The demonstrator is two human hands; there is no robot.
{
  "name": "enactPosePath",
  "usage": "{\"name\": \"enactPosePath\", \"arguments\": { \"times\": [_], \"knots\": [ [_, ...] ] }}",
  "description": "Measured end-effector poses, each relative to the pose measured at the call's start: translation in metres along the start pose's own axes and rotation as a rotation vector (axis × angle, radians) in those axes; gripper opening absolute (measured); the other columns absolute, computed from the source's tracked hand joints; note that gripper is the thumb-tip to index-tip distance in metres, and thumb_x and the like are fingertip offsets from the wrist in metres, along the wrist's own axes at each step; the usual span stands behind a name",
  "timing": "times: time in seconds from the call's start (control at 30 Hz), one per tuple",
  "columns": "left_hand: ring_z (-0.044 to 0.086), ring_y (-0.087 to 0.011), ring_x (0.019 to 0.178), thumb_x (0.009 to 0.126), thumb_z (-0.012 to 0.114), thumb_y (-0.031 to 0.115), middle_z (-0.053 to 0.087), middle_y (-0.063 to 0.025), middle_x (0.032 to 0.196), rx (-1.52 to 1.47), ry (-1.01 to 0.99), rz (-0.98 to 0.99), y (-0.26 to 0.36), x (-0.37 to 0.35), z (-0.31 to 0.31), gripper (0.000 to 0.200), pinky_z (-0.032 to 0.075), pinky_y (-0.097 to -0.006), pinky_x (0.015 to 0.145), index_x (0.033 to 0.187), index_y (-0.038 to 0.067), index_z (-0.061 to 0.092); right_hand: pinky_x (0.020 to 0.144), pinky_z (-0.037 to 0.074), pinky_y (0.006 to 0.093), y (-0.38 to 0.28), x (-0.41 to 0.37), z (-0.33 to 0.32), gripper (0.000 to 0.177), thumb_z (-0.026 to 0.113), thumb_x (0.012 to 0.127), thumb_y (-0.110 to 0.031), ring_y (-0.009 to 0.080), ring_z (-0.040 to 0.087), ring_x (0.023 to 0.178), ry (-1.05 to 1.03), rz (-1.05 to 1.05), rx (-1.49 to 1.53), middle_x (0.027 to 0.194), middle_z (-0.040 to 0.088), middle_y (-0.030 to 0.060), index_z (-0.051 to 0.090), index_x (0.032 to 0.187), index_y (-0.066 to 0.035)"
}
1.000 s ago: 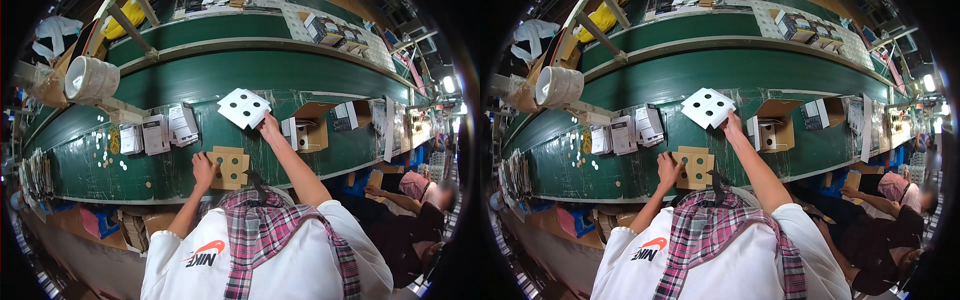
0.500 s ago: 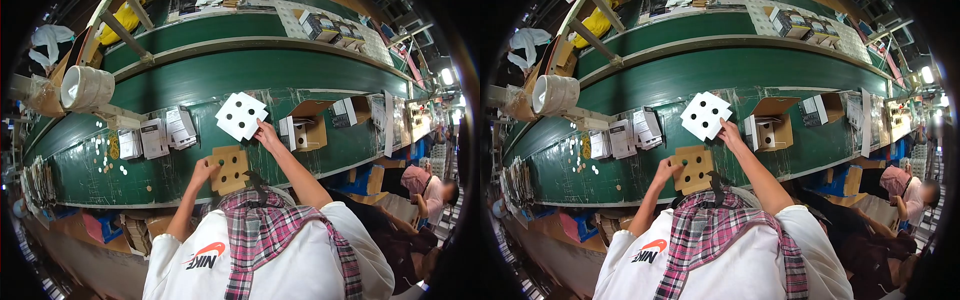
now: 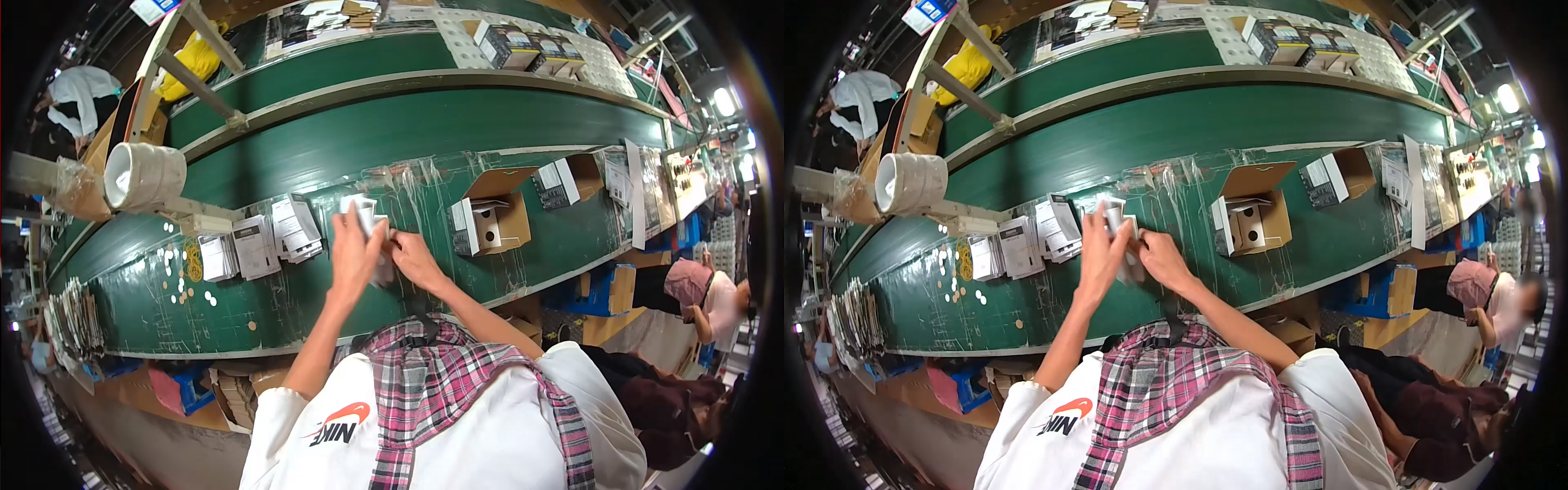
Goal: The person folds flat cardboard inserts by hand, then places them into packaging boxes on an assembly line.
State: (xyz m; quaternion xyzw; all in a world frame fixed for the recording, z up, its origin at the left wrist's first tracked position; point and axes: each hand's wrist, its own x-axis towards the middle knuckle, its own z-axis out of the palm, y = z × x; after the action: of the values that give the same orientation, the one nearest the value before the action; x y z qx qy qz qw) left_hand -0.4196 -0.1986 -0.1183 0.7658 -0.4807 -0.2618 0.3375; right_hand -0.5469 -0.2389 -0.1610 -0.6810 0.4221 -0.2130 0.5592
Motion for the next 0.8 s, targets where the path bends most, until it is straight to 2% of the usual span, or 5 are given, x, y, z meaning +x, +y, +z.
{"name": "enactPosePath", "arguments": {
  "times": [0.2, 0.5, 0.63, 0.73, 0.8],
  "knots": [
    [0.057, -0.0294, 0.081, 0.084, 0.057, 0.02, 0.042, -0.0214, 0.106, -0.148, -0.166, 0.024, 0.011, -0.009, 0.009, 0.049, 0.046, -0.0353, 0.07, 0.123, -0.006, 0.042, 0.071, 0.043, 0.0246, 0.025, -0.013, -0.016, 0.027, 0.042, 0.092, -0.019, 0.0079, 0.054, 0.079, -0.005, 0.177, 0.616, 0.086, 0.059, 0.0033, 0.055, 0.102, 0.002],
    [0.046, -0.0182, 0.064, 0.08, 0.061, 0.009, 0.042, -0.012, 0.093, -0.029, -0.164, 0.202, 0.003, -0.022, 0.032, 0.045, 0.041, -0.0298, 0.058, 0.122, 0.0, 0.046, 0.069, 0.043, 0.0251, 0.041, -0.027, -0.008, 0.028, 0.05, 0.089, -0.022, 0.0085, 0.051, 0.077, 0.085, 0.147, 0.605, 0.084, 0.056, 0.0019, 0.052, 0.104, 0.001],
    [0.04, -0.0346, 0.11, 0.076, 0.059, 0.014, 0.044, -0.0215, 0.115, 0.107, -0.064, 0.359, -0.027, -0.018, 0.022, 0.054, 0.028, -0.0416, 0.098, 0.122, -0.007, 0.041, 0.068, 0.044, 0.0243, 0.065, -0.028, -0.006, 0.025, 0.054, 0.088, -0.021, 0.0072, 0.051, 0.079, 0.2, 0.154, 0.676, 0.089, 0.058, 0.0021, 0.055, 0.101, 0.001],
    [0.04, -0.035, 0.114, 0.087, 0.053, 0.025, 0.043, -0.0259, 0.122, 0.163, 0.168, 0.147, -0.043, 0.002, -0.006, 0.055, 0.029, -0.0422, 0.098, 0.127, -0.009, 0.035, 0.064, 0.042, 0.0275, 0.059, -0.035, -0.02, 0.03, 0.054, 0.089, -0.03, 0.009, 0.045, 0.075, 0.174, 0.098, 0.54, 0.081, 0.051, 0.0012, 0.052, 0.09, 0.001],
    [0.038, -0.0254, 0.119, 0.09, 0.047, 0.04, 0.039, -0.0171, 0.132, -0.264, -0.082, -0.264, -0.078, 0.023, -0.008, 0.06, 0.03, -0.0337, 0.099, 0.128, -0.005, 0.037, 0.072, 0.041, 0.0307, 0.057, -0.036, -0.021, 0.037, 0.049, 0.09, -0.034, 0.0127, 0.045, 0.083, 0.08, 0.106, 0.471, 0.091, 0.05, 0.0061, 0.049, 0.094, 0.003]
  ]
}}
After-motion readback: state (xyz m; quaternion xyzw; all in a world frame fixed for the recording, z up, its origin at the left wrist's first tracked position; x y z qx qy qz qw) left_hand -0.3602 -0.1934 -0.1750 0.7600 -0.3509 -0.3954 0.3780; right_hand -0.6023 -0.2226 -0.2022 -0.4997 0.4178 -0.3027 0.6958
